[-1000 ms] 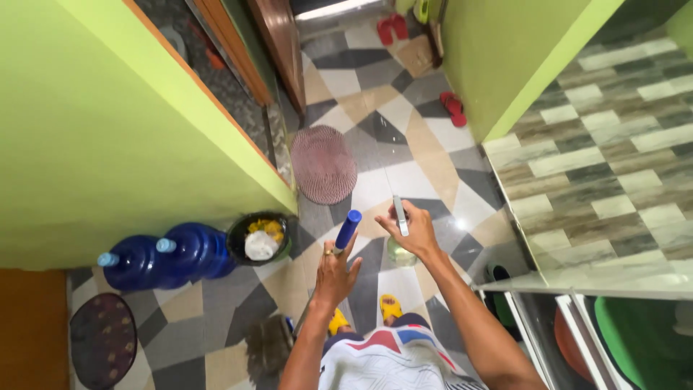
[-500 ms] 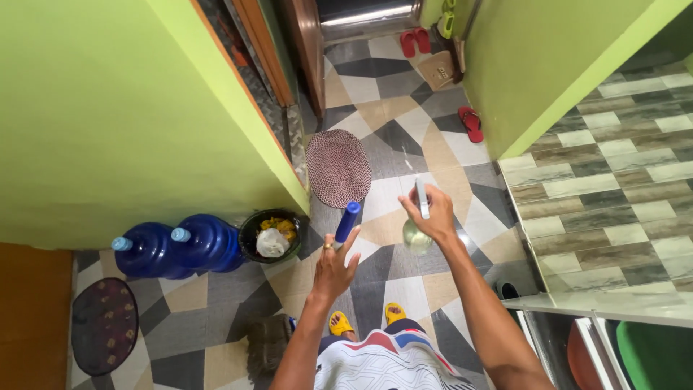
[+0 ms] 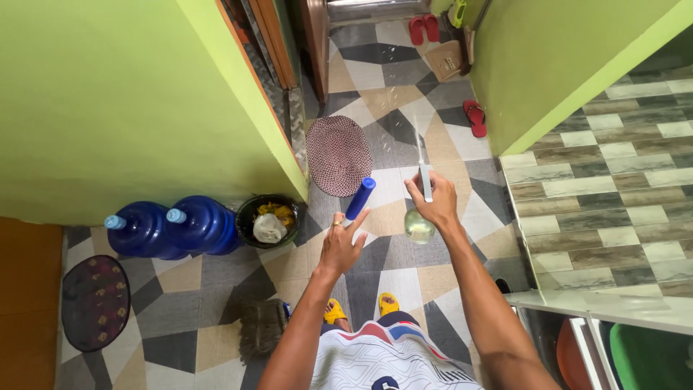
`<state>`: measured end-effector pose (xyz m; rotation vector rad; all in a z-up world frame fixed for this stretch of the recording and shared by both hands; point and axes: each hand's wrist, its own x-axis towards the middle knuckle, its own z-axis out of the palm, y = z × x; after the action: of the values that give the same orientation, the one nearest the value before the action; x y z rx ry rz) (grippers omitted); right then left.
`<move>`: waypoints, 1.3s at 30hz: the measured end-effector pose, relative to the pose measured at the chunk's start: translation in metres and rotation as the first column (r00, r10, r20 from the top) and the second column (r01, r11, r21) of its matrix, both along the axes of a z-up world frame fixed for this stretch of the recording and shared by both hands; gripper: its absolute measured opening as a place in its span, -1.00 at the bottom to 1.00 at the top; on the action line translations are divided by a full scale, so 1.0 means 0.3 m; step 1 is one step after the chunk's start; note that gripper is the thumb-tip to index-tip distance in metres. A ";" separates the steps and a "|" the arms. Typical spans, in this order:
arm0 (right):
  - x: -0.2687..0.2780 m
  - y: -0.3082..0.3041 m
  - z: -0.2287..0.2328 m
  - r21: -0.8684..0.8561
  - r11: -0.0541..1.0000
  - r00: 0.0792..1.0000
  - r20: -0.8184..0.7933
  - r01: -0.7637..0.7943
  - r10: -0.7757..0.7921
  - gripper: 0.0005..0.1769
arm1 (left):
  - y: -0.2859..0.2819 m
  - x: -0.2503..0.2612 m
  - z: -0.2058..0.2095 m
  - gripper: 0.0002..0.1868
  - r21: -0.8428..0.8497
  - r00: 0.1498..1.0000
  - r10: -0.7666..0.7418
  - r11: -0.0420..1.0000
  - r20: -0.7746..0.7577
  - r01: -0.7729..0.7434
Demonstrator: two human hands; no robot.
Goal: The person is mopping the tiled floor in a residential hallway and kitchen area.
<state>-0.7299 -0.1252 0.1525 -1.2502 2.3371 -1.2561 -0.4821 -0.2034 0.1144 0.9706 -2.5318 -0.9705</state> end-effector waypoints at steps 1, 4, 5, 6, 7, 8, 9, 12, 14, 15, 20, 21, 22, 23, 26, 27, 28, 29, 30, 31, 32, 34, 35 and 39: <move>0.001 0.001 0.005 0.001 1.000 1.000 0.001 0.001 -0.001 -0.69 | 0.001 0.000 -0.001 -0.31 0.001 1.000 -0.001 1.000 0.001 0.001; -0.003 0.000 0.000 0.028 1.000 1.000 0.026 -0.004 0.003 -0.69 | -0.002 0.004 -0.001 -0.31 -0.033 1.000 -0.006 0.999 -0.028 0.005; -0.009 0.001 -0.014 0.034 0.999 1.000 0.011 -0.016 0.015 -0.69 | -0.002 0.006 0.001 -0.32 -0.028 1.000 -0.009 1.000 -0.026 0.008; -0.016 0.003 -0.028 0.039 0.999 1.000 -0.003 -0.028 0.028 -0.70 | -0.002 0.008 0.002 -0.32 -0.022 1.000 -0.012 1.000 -0.024 0.012; -0.013 0.007 -0.026 0.042 0.999 1.000 -0.002 -0.028 0.028 -0.70 | -0.003 0.009 0.000 -0.32 -0.019 1.000 -0.012 1.000 -0.023 0.012; -0.010 0.011 -0.025 0.085 0.996 1.000 0.004 -0.013 0.012 -0.71 | -0.004 0.011 -0.001 -0.32 -0.010 1.000 -0.011 1.000 -0.022 0.011; -0.007 0.017 -0.023 0.129 0.992 1.000 0.007 0.002 -0.003 -0.72 | -0.003 0.012 -0.003 -0.32 -0.001 1.000 -0.010 1.000 -0.023 0.010; -0.001 0.035 -0.029 0.081 0.996 1.000 -0.008 -0.020 0.021 -0.66 | -0.009 0.020 0.003 -0.32 -0.020 0.999 -0.012 1.000 -0.042 0.011; -0.016 0.078 -0.128 0.134 0.991 1.000 0.022 -0.004 0.001 -0.65 | -0.011 0.033 -0.006 -0.33 -0.049 0.997 -0.016 0.999 -0.073 0.013; -0.026 0.097 -0.176 0.183 0.983 0.999 0.049 0.009 -0.019 -0.65 | -0.016 0.036 -0.010 -0.34 -0.080 0.994 -0.020 0.997 -0.106 0.012; 0.017 0.252 -0.327 0.387 0.919 0.985 0.114 0.074 -0.128 -0.63 | 0.003 0.052 0.038 -0.34 -0.056 0.994 -0.026 0.998 -0.107 0.020; 0.034 0.285 -0.340 0.334 0.939 0.992 0.064 0.084 -0.112 -0.59 | 0.007 0.055 0.043 -0.35 -0.090 0.987 -0.048 0.995 -0.155 0.034; 0.047 0.303 -0.348 0.341 0.936 0.991 0.064 0.086 -0.114 -0.59 | 0.014 0.055 0.040 -0.35 -0.081 0.987 -0.049 0.996 -0.154 0.036; 0.057 0.320 -0.355 0.311 0.943 0.989 0.045 0.119 -0.139 -0.59 | 0.015 0.049 0.036 -0.35 -0.079 0.981 -0.058 0.996 -0.184 0.044; 0.076 0.378 -0.369 0.319 0.927 0.969 0.081 0.196 -0.233 -0.59 | 0.029 0.037 0.041 -0.35 -0.076 0.977 -0.073 0.995 -0.201 0.059; 0.078 0.396 -0.371 0.352 0.907 0.947 0.133 0.231 -0.293 -0.59 | 0.032 0.032 0.046 -0.36 -0.082 0.979 -0.074 0.995 -0.190 0.059; 0.076 0.412 -0.377 0.358 0.902 0.944 0.131 0.241 -0.304 -0.59 | 0.039 0.031 0.050 -0.36 -0.076 0.978 -0.083 0.995 -0.191 0.070; 0.078 0.425 -0.385 0.327 0.911 0.947 0.111 0.252 -0.301 -0.58 | 0.041 0.033 0.054 -0.36 -0.098 0.975 -0.091 0.993 -0.200 0.073; 0.079 0.439 -0.393 0.296 0.919 0.950 0.090 0.261 -0.299 -0.56 | 0.043 0.034 0.058 -0.36 -0.119 0.973 -0.099 0.990 -0.210 0.075; 0.083 0.455 -0.398 0.302 0.913 0.946 0.089 0.274 -0.313 -0.56 | 0.046 0.031 0.055 -0.36 -0.113 0.971 -0.112 0.990 -0.209 0.090; 0.087 0.472 -0.402 0.366 0.884 0.936 0.080 0.291 -0.342 -0.55 | 0.048 0.028 0.051 -0.36 -0.102 0.975 -0.110 0.991 -0.192 0.092; 0.093 0.491 -0.407 0.431 0.846 0.923 0.071 0.314 -0.379 -0.55 | 0.047 0.021 0.047 -0.36 -0.089 0.978 -0.118 0.991 -0.175 0.104; 0.099 0.501 -0.408 0.454 0.825 0.902 0.096 0.337 -0.421 -0.55 | 0.048 0.019 0.045 -0.36 -0.090 0.977 -0.118 0.991 -0.175 0.104; 0.103 0.519 -0.424 0.449 0.808 0.875 0.107 0.382 -0.473 -0.56 | 0.047 0.010 0.037 -0.38 -0.102 0.976 -0.137 0.987 -0.169 0.121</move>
<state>-0.6990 0.0304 0.0255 -0.4343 2.6140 -0.8591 -0.4790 -0.1893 0.1255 0.6700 -2.4909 -0.9219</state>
